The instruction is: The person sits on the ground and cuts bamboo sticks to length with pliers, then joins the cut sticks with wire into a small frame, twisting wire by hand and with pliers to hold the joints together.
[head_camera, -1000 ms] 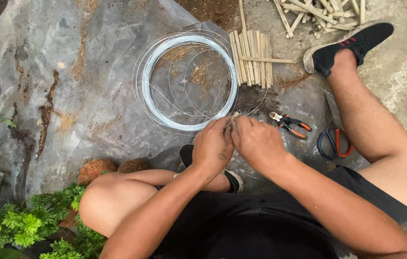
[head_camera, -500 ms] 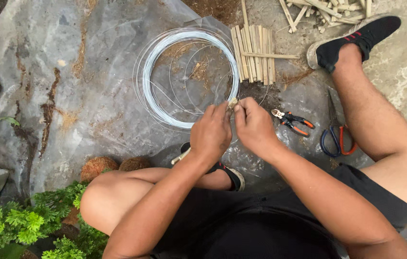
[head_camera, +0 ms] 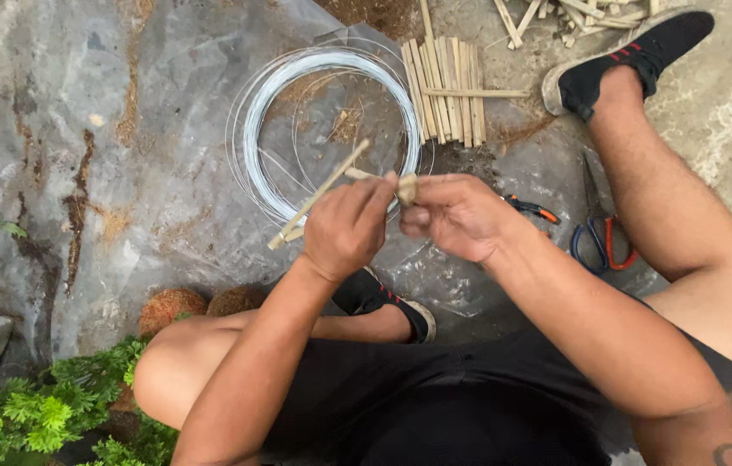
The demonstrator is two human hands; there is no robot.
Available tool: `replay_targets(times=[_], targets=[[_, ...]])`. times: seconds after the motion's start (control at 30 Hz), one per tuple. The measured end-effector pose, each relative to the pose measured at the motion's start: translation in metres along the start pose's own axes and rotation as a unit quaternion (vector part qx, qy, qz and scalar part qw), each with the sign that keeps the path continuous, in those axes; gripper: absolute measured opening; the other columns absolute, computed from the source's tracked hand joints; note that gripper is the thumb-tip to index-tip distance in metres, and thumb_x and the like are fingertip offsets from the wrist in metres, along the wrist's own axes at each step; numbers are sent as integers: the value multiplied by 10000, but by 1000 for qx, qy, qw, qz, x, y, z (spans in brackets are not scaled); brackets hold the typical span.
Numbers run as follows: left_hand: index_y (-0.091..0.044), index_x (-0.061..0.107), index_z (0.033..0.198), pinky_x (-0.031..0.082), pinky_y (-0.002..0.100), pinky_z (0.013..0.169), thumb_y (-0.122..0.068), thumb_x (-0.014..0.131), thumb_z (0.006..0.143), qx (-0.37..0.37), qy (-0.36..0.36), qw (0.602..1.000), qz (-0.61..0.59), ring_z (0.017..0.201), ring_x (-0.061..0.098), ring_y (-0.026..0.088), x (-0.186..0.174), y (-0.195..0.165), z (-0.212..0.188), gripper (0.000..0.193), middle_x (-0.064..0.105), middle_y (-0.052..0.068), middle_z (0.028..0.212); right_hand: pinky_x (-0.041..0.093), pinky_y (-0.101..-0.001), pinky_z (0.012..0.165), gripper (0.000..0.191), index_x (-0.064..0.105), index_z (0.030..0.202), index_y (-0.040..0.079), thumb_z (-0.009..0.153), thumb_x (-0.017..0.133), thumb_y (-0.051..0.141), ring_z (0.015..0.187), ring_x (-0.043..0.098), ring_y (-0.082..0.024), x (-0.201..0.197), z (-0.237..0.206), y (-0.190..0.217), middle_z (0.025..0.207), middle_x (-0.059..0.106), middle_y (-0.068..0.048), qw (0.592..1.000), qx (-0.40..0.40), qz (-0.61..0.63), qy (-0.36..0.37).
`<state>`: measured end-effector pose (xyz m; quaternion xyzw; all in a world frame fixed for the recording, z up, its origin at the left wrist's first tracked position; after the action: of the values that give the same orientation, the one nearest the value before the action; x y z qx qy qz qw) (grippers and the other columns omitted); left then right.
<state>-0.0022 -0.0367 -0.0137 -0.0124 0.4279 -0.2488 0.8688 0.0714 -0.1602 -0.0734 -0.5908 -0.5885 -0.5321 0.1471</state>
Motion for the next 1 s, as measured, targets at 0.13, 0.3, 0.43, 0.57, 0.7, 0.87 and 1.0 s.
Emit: replay_targets(times=[0.13,0.3,0.43,0.57,0.7,0.87,1.0], targets=[[-63,658,1310,537,383,735,-51,708,954,-206,10,975,-80,843,671,288,16,12,-6,360,680,120,1027,535,-340,901,220,718,1118,-1,983,648,158,924,686,-158,-34,8,29,1001,748,-59,939,-113,-291,-147],[-35,694,1258,533,352,699,-83,692,958,-369,3,907,-201,738,661,252,22,28,-19,304,686,136,950,528,-444,923,413,706,1190,12,1002,627,371,1069,696,-358,-102,-23,71,1134,727,-214,648,-144,-664,-345],[-33,700,1236,535,343,690,-107,707,967,-370,-18,911,-181,745,672,241,22,22,-18,279,698,136,974,454,-535,1041,667,578,1344,22,920,709,520,1246,568,-446,-155,-48,25,1327,600,-260,504,83,-765,-392],[-37,693,1245,542,338,714,-95,686,978,-349,-36,922,-164,796,695,248,22,17,-17,273,708,132,1019,351,-608,1073,896,394,1527,146,771,779,433,1422,388,-413,-168,-54,9,1517,431,-179,436,117,-795,-405],[-20,720,1209,544,343,726,-158,695,966,-396,-25,904,-160,789,691,267,23,25,-22,280,717,146,983,363,-605,1090,800,461,1484,175,797,783,429,1366,457,-425,-180,-62,19,1509,437,-198,448,197,-768,-414],[-35,729,1179,562,341,744,-250,668,917,-526,34,808,-263,797,738,258,39,56,-32,345,783,133,902,459,-537,993,669,572,1285,-44,851,774,423,1188,590,-433,-182,-66,29,1277,594,-278,501,121,-733,-444],[-56,726,1212,567,389,781,-203,665,941,-490,-11,858,-154,853,730,328,27,61,-29,314,757,144,942,547,-404,715,403,611,1194,-28,887,616,234,803,694,-286,-163,-53,5,971,692,-158,880,-40,-292,-373]])
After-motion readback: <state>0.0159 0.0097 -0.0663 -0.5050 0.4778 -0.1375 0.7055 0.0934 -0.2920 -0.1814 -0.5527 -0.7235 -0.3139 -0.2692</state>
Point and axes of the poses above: each hand's wrist, its own z-axis towards the middle knuckle, its own x-axis out of the palm, y = z × x, the point moved 6 cm from there along z, towards the middle knuckle
